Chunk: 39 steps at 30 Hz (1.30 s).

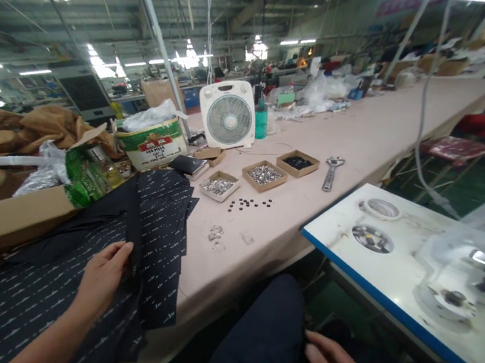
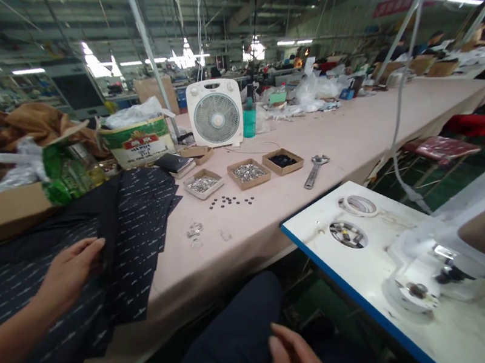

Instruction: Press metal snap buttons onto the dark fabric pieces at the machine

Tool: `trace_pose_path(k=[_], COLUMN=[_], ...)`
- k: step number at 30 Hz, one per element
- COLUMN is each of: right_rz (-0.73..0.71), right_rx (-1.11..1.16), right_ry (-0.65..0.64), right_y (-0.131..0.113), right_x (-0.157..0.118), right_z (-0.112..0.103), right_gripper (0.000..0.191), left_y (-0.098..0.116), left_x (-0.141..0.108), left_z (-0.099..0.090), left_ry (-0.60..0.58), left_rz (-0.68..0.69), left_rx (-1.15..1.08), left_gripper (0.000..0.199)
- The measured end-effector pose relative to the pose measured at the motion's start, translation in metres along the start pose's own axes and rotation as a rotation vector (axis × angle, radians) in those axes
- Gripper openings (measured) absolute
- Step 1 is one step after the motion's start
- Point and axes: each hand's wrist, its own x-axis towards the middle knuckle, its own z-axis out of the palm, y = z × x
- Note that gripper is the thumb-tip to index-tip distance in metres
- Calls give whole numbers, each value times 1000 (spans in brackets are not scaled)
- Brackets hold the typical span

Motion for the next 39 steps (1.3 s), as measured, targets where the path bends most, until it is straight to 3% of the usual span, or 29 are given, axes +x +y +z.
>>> trace_pose_path(k=[2, 4, 7, 9, 11, 12, 14, 16, 18, 20, 22, 24, 26, 30, 31, 36, 39], right_rz=[-119, -237, -353, -409, -423, -409, -359, -327, -334, -381, -448, -489, -514, -551, -531, -425, -438], right_rx=[130, 251, 315, 385, 467, 493, 506, 487, 457, 395, 277, 136, 23, -180, -239, -324, -272], right_ry=[-271, -507, -674, -676, -685, -688, -671, -611, -559, -520, -460, -393, -362, -336, -329, -347, -251], right_y=[-32, -69, -111, -124, -125, -123, -118, -116, -118, -124, -132, -139, -143, -132, -126, -100, -95], right_x=[11, 18, 23, 25, 30, 34, 42, 51, 58, 62, 62, 59, 55, 49, 49, 50, 52], right_z=[29, 56, 88, 101, 103, 100, 84, 61, 36, 12, -11, -31, -48, -70, -72, -78, -83], right_gripper=[53, 83, 110, 97, 62, 47, 31, 27, 25, 23, 22, 21, 22, 40, 40, 3, 10], left_y=[21, 43, 69, 80, 91, 97, 114, 137, 163, 185, 199, 205, 205, 201, 201, 213, 219], left_x=[-25, -53, -91, -108, -116, -117, -115, -109, -102, -98, -94, -90, -85, -76, -75, -82, -89], left_z=[11, 24, 43, 53, 57, 57, 54, 53, 57, 70, 89, 112, 134, 168, 172, 177, 180], left_ry=[-98, -239, -498, -671, -753, -724, -554, -361, -266, -266, -340, -451, -597, -957, -1005, -1064, -1106], left_rz=[-86, -95, -58, 23, 190, 322, 657, 1011, 1270, 1430, 1521, 1549, 1523, 1340, 1293, 1244, 1096], left_rx=[-298, -400, -373, -290, -143, -65, 61, 109, 161, 256, 360, 449, 532, 699, 710, 414, 328], left_gripper=[39, 37, 37, 34, 30, 28, 26, 41, 57, 72, 86, 95, 89, 29, 23, 27, 27])
